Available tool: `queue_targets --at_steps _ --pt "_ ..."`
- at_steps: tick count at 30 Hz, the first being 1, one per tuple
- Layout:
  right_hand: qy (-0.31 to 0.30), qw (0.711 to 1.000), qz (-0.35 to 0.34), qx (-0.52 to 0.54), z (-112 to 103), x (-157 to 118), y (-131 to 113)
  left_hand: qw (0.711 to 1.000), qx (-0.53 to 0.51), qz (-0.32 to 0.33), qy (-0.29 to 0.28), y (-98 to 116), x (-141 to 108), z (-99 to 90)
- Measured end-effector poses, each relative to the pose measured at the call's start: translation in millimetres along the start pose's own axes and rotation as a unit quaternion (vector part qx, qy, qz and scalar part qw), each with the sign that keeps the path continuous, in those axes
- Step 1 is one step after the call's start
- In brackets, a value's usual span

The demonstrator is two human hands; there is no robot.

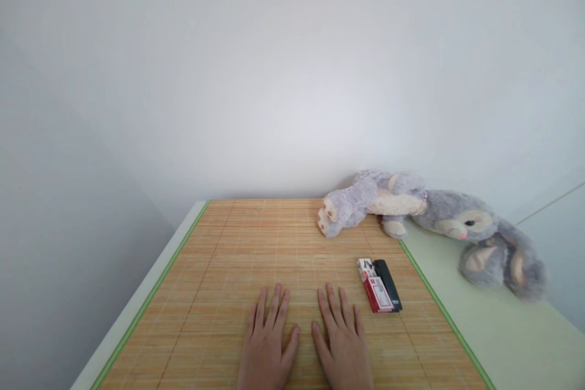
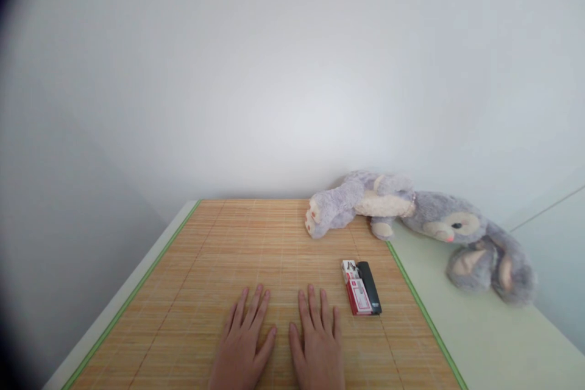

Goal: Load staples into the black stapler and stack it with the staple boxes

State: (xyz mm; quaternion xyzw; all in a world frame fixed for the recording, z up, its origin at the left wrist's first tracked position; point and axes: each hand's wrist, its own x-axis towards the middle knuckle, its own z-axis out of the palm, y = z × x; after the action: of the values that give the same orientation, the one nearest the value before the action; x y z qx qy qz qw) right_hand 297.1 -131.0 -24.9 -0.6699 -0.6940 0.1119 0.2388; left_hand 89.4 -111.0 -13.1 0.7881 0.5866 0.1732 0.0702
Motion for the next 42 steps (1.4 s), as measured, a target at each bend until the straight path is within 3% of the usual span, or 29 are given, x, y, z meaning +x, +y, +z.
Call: queue_targets --at_steps 6,12,42 --pt "0.024 1.0 0.012 -0.002 3.7 4.4 -8.1 1.0 0.008 -0.021 0.005 0.4 -1.1 2.6" --pt "-0.03 0.999 -0.011 -0.009 -6.5 6.7 5.0 0.998 0.015 -0.041 0.034 -5.0 -0.5 3.9" --pt "-0.028 0.999 -0.018 -0.041 -14.5 4.2 4.2 0.998 0.042 -0.036 0.01 -1.3 -1.1 0.2"
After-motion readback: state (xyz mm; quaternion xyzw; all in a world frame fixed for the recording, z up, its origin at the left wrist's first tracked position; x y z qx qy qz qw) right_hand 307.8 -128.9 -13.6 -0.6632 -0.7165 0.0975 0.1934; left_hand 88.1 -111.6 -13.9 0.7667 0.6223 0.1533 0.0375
